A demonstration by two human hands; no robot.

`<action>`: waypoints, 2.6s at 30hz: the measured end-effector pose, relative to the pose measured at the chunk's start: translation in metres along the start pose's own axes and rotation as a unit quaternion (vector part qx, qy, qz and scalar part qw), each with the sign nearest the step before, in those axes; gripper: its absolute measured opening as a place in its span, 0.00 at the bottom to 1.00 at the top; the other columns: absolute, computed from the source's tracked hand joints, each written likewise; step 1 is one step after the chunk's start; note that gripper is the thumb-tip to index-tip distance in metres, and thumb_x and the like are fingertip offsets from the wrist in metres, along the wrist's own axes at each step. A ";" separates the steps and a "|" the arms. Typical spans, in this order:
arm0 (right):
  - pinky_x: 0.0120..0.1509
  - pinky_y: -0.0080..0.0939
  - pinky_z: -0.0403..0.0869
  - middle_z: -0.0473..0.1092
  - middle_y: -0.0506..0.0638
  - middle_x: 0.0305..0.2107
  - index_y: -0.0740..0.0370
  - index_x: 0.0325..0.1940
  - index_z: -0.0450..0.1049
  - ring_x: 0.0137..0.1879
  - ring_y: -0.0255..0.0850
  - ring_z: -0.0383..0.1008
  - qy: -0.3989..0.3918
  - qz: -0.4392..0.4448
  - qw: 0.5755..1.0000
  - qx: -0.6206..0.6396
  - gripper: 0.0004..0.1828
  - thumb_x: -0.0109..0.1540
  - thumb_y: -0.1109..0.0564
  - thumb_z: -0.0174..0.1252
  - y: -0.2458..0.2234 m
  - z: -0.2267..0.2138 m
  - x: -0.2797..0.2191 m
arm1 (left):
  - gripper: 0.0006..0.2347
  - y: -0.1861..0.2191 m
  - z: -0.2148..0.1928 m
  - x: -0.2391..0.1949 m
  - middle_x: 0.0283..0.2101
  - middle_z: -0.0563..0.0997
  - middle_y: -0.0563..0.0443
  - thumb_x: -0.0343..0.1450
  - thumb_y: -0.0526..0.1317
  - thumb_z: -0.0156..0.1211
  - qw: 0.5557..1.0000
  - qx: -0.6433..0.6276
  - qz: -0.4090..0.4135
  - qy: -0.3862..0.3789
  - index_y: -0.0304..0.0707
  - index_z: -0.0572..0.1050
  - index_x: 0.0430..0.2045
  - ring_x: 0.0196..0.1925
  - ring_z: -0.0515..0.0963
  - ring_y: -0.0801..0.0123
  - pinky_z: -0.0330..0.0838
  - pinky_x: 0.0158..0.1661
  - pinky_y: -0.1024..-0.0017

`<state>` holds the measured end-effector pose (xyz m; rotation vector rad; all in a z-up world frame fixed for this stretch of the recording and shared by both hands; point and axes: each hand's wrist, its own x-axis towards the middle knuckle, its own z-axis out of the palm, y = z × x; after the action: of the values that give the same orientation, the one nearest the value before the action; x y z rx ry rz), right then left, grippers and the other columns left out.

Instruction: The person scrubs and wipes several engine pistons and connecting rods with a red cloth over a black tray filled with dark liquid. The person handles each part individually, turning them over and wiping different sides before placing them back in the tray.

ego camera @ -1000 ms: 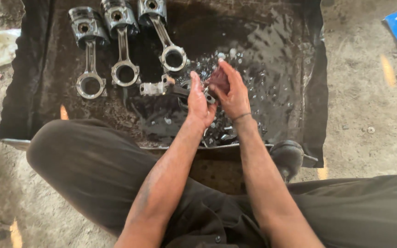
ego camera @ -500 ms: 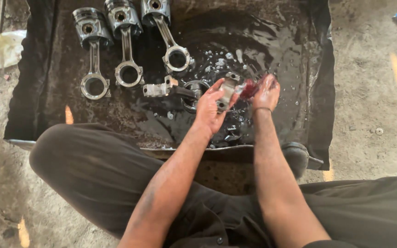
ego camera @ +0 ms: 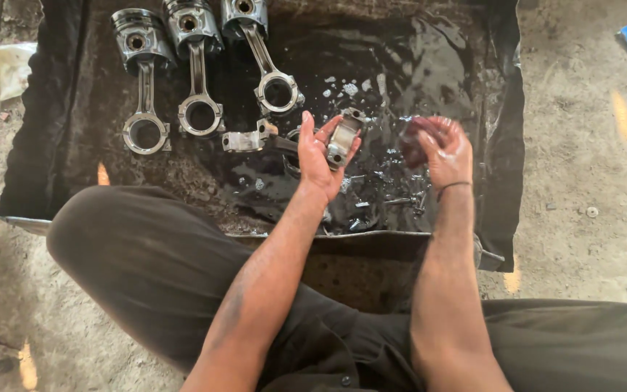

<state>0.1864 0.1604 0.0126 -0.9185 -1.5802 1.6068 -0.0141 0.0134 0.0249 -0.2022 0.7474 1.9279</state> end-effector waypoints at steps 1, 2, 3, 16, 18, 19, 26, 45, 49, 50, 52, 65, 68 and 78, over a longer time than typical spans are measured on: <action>0.37 0.39 0.82 0.77 0.55 0.51 0.61 0.52 0.67 0.46 0.39 0.82 -0.024 0.028 0.999 0.039 0.13 0.64 0.68 0.58 -0.029 0.014 -0.002 | 0.31 0.001 0.001 0.002 0.44 0.82 0.39 0.74 0.65 0.46 1.000 0.005 0.003 0.005 0.29 0.74 0.48 0.46 0.83 0.54 0.78 0.49 0.59; 0.36 0.38 0.82 0.77 0.55 0.51 0.61 0.52 0.68 0.45 0.40 0.83 -0.045 0.041 0.997 0.044 0.12 0.65 0.67 0.57 -0.055 0.028 -0.006 | 0.31 0.001 0.002 0.004 0.44 0.83 0.40 0.74 0.65 0.45 1.000 0.011 0.007 0.010 0.29 0.74 0.48 0.46 0.83 0.55 0.77 0.49 0.59; 0.34 0.38 0.81 0.77 0.55 0.52 0.62 0.52 0.68 0.44 0.41 0.84 -0.066 0.055 0.995 0.049 0.12 0.65 0.66 0.56 -0.075 0.044 -0.010 | 0.31 0.001 0.003 0.004 0.43 0.83 0.41 0.74 0.65 0.45 1.000 0.012 0.005 0.016 0.30 0.75 0.46 0.45 0.82 0.56 0.77 0.48 0.60; 0.47 0.45 0.77 0.79 0.53 0.36 0.58 0.48 0.80 0.42 0.49 0.81 -0.054 0.038 0.968 -0.243 0.17 0.69 0.45 0.52 -0.025 0.156 -0.039 | 0.32 -0.009 -0.010 0.001 0.36 0.83 0.47 0.72 0.66 0.48 0.957 0.203 0.114 0.174 0.28 0.82 0.34 0.37 0.80 0.68 0.74 0.43 0.70; 0.44 0.44 0.77 0.80 0.49 0.34 0.57 0.45 0.82 0.40 0.45 0.82 -0.053 0.036 0.981 -0.183 0.18 0.69 0.46 0.49 -0.018 0.147 -0.035 | 0.31 -0.013 -0.012 -0.003 0.35 0.84 0.47 0.72 0.64 0.49 0.941 0.269 0.134 0.158 0.28 0.83 0.33 0.36 0.80 0.70 0.74 0.42 0.73; 0.39 0.43 0.71 0.78 0.48 0.32 0.55 0.43 0.80 0.36 0.43 0.78 -0.050 0.144 0.984 -0.091 0.18 0.69 0.44 0.49 -0.015 0.142 -0.031 | 0.30 -0.014 -0.011 -0.003 0.34 0.83 0.47 0.73 0.63 0.50 0.941 0.274 0.127 0.150 0.28 0.83 0.33 0.35 0.79 0.70 0.73 0.42 0.73; 0.35 0.44 0.75 0.77 0.47 0.30 0.53 0.37 0.77 0.33 0.41 0.78 0.065 0.315 0.933 0.163 0.14 0.65 0.43 0.54 0.003 0.077 -0.018 | 0.11 -0.017 -0.020 0.007 0.33 0.81 0.51 0.69 0.46 0.60 0.977 0.183 -0.023 0.106 0.36 0.78 0.33 0.33 0.80 0.66 0.77 0.37 0.62; 0.48 0.41 0.76 0.79 0.54 0.34 0.57 0.52 0.78 0.40 0.40 0.80 0.147 0.120 0.947 -0.259 0.20 0.70 0.40 0.54 0.014 0.124 -0.018 | 0.15 -0.040 -0.035 0.004 0.46 0.79 0.50 0.70 0.48 0.64 0.958 0.232 -0.142 0.097 0.39 0.78 0.44 0.45 0.78 0.62 0.75 0.41 0.58; 0.49 0.41 0.74 0.80 0.57 0.39 0.59 0.50 0.78 0.43 0.41 0.77 0.182 0.086 0.970 -0.138 0.30 0.72 0.33 0.42 0.061 0.082 0.004 | 0.13 -0.042 -0.043 0.005 0.48 0.78 0.38 0.71 0.33 0.65 0.976 0.085 -0.197 -0.025 0.27 0.74 0.47 0.48 0.81 0.55 0.80 0.49 0.58; 0.53 0.41 0.75 0.80 0.56 0.43 0.59 0.51 0.78 0.46 0.41 0.78 0.232 0.069 0.961 -0.138 0.28 0.71 0.34 0.46 0.077 0.066 0.006 | 0.13 -0.040 -0.042 0.005 0.49 0.78 0.35 0.72 0.32 0.64 0.974 0.071 -0.212 -0.039 0.23 0.73 0.48 0.50 0.81 0.53 0.81 0.52 0.58; 0.59 0.47 0.73 0.76 0.59 0.50 0.60 0.56 0.76 0.53 0.47 0.76 0.286 0.043 0.926 -0.242 0.25 0.67 0.38 0.55 0.105 0.036 0.011 | 0.15 -0.029 -0.035 0.004 0.49 0.78 0.34 0.71 0.31 0.63 0.973 0.043 -0.225 -0.042 0.23 0.70 0.50 0.52 0.81 0.51 0.79 0.56 0.55; 0.52 0.44 0.77 0.77 0.57 0.49 0.61 0.61 0.72 0.49 0.47 0.78 0.093 0.046 0.995 -0.004 0.18 0.68 0.56 0.62 0.145 0.016 0.000 | 0.19 -0.007 0.014 -0.027 0.59 0.76 0.37 0.71 0.30 0.56 0.970 0.000 -0.222 -0.101 0.32 0.68 0.58 0.60 0.77 0.46 0.74 0.61 0.53; 0.56 0.36 0.81 0.76 0.54 0.52 0.67 0.69 0.65 0.54 0.41 0.80 0.059 0.017 0.979 0.197 0.22 0.73 0.57 0.57 0.065 0.018 0.004 | 0.20 -0.003 0.010 -0.025 0.53 0.77 0.31 0.72 0.42 0.61 0.968 -0.059 -0.238 -0.058 0.22 0.70 0.52 0.54 0.79 0.42 0.76 0.55 0.52; 0.56 0.41 0.75 0.73 0.54 0.47 0.61 0.68 0.67 0.51 0.42 0.73 -0.034 -0.156 0.986 0.048 0.20 0.74 0.55 0.61 -0.029 0.107 -0.018 | 0.14 -0.001 -0.002 -0.013 0.39 0.82 0.55 0.72 0.49 0.63 0.965 0.137 -0.202 -0.095 0.41 0.79 0.44 0.40 0.80 0.70 0.76 0.36 0.69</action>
<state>0.1038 0.0909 0.0428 -0.5382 -1.5876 1.4895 -0.0079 0.0025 0.0288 0.0048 0.7676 1.4194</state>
